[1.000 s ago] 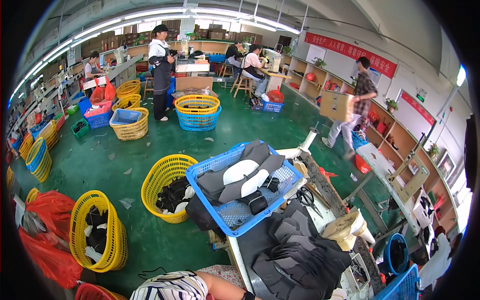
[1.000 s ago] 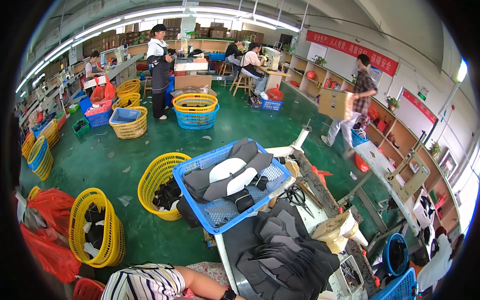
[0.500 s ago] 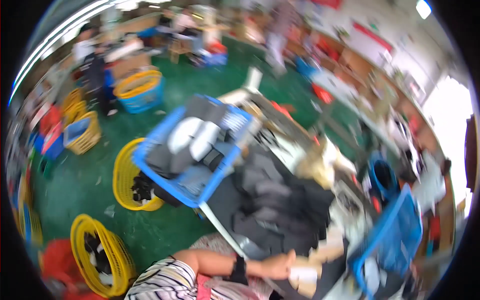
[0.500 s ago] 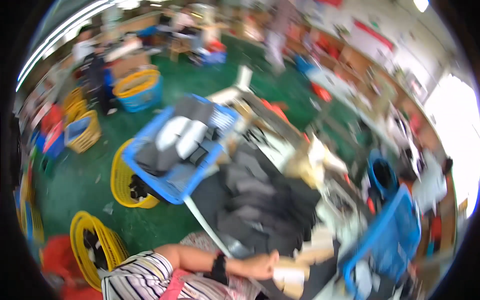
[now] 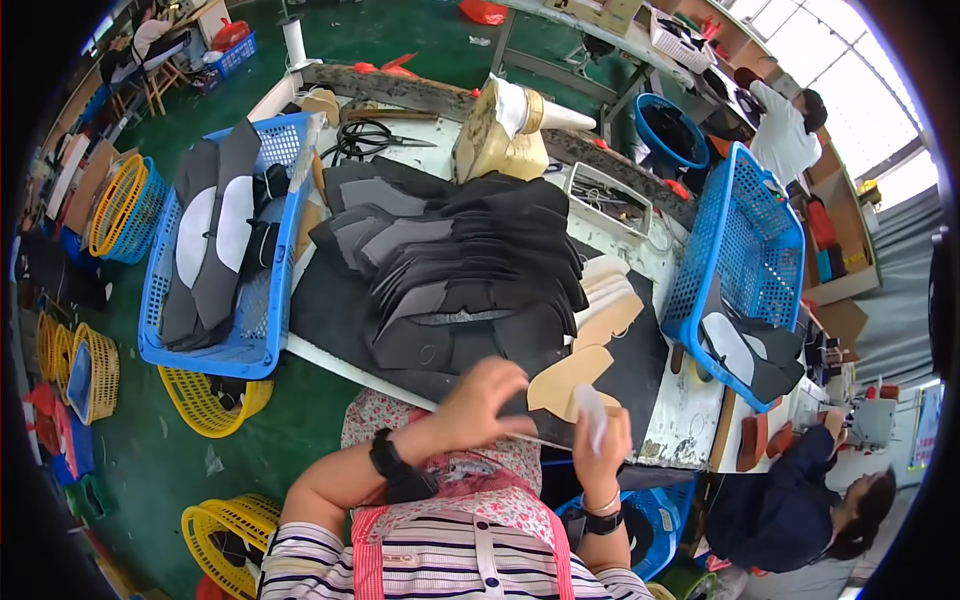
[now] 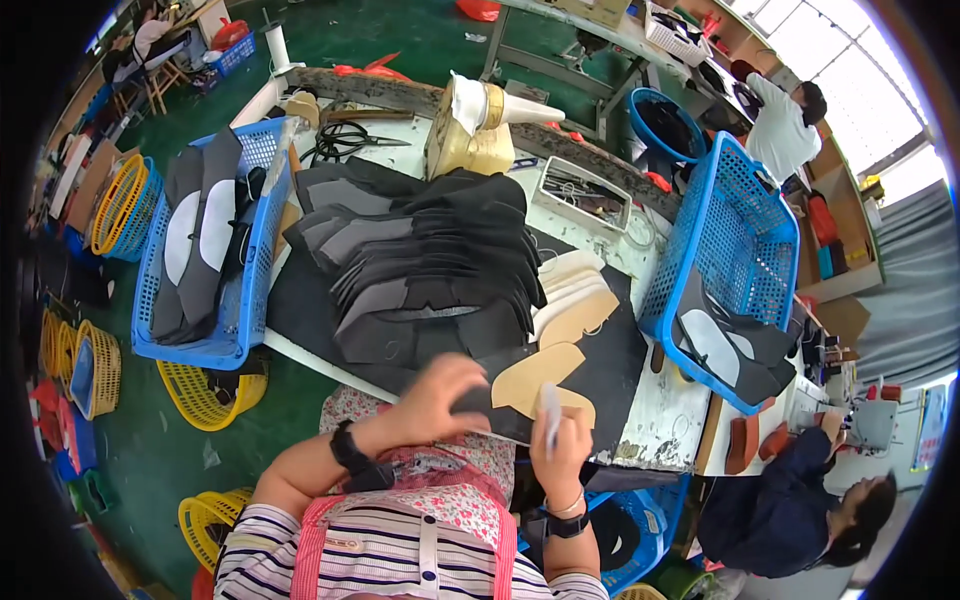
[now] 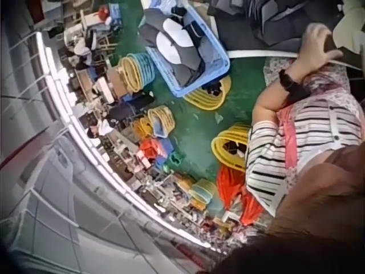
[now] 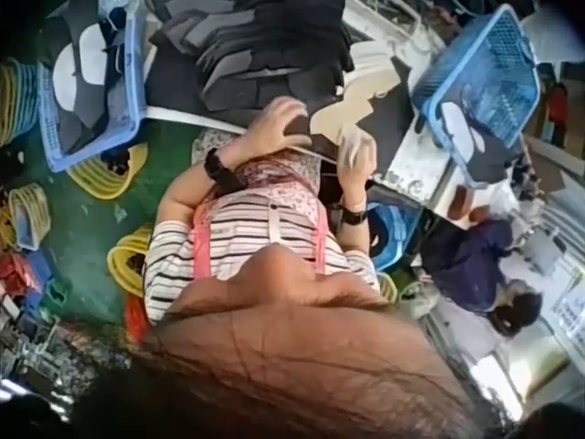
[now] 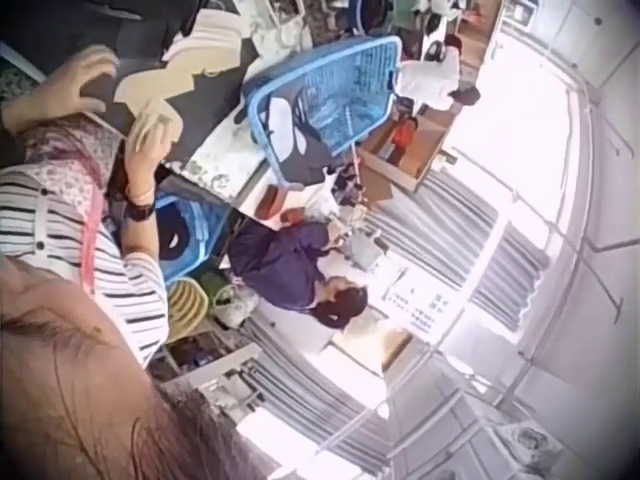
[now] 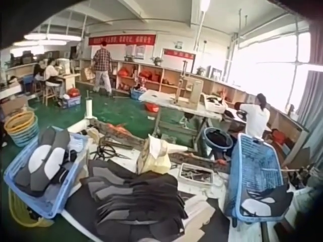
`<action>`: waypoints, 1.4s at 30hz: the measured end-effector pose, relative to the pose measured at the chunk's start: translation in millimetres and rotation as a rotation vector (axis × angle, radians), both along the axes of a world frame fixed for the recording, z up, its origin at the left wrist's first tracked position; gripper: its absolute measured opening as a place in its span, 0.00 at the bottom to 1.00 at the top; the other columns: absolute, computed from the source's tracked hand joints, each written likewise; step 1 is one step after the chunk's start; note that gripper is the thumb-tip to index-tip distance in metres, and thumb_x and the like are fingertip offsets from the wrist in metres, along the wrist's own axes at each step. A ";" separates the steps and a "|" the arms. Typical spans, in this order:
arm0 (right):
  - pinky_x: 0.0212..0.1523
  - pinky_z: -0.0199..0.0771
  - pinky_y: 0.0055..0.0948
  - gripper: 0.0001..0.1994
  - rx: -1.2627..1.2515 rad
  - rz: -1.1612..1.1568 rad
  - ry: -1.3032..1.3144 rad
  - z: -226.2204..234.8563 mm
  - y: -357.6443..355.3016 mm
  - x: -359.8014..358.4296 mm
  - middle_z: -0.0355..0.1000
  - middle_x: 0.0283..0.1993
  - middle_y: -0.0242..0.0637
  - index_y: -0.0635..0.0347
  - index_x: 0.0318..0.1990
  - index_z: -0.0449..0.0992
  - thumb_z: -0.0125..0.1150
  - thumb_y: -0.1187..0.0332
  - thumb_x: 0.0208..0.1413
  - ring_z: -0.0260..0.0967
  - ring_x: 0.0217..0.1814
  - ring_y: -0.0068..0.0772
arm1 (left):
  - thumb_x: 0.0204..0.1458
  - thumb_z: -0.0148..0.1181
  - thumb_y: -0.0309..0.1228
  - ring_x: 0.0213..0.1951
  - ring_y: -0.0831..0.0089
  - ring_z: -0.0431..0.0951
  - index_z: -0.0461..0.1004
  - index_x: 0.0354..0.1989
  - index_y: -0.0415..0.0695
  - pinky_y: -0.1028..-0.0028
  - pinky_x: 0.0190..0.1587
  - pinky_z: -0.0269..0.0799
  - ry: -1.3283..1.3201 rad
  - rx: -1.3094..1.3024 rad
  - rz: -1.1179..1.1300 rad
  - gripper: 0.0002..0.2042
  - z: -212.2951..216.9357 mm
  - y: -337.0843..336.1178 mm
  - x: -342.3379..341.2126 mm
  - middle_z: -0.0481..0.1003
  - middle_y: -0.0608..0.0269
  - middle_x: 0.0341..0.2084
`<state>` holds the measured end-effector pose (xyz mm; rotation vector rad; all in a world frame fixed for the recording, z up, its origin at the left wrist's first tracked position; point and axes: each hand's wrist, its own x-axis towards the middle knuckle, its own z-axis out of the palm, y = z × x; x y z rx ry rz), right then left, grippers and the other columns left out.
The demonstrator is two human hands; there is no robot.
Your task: The person repeatedly aligns a white fabric piece and a tan piece onto a black fabric piece by hand. Finally, the person gathers a stack of the black fabric pieces and secures them with a rubber band.
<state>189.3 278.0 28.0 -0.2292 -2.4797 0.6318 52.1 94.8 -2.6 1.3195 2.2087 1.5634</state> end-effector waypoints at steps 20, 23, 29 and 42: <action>0.32 0.72 0.33 0.08 -0.395 0.143 -0.088 -48.6 -68.6 -110.4 0.74 0.31 0.45 0.68 0.31 0.76 0.68 0.74 0.45 0.73 0.30 0.43 | 0.46 0.66 0.28 0.16 0.69 0.66 0.68 0.22 0.33 0.71 0.22 0.61 -0.309 -0.129 0.466 0.13 -25.8 -72.9 -37.6 0.68 0.52 0.15; 0.32 0.72 0.35 0.08 -0.417 0.141 -0.085 -49.3 -68.3 -109.7 0.73 0.31 0.47 0.68 0.30 0.76 0.69 0.75 0.43 0.72 0.31 0.48 | 0.46 0.66 0.28 0.16 0.69 0.65 0.66 0.20 0.33 0.68 0.21 0.60 -0.332 -0.108 0.459 0.14 -28.1 -72.1 -38.2 0.67 0.50 0.15; 0.32 0.72 0.35 0.08 -0.357 0.155 -0.089 -55.5 -68.4 -107.2 0.73 0.31 0.46 0.69 0.30 0.76 0.69 0.76 0.43 0.72 0.30 0.47 | 0.45 0.66 0.29 0.15 0.66 0.63 0.65 0.20 0.33 0.67 0.21 0.59 -0.309 -0.165 0.429 0.15 -25.2 -75.2 -38.0 0.66 0.51 0.14; 0.29 0.69 0.40 0.14 0.145 -0.092 -0.277 -50.0 -42.2 -87.7 0.67 0.34 0.43 0.61 0.32 0.71 0.69 0.63 0.45 0.66 0.33 0.47 | 0.47 0.64 0.34 0.26 0.54 0.74 0.66 0.20 0.37 0.63 0.27 0.69 0.007 -0.804 0.426 0.15 1.1 -72.7 -47.4 0.71 0.54 0.21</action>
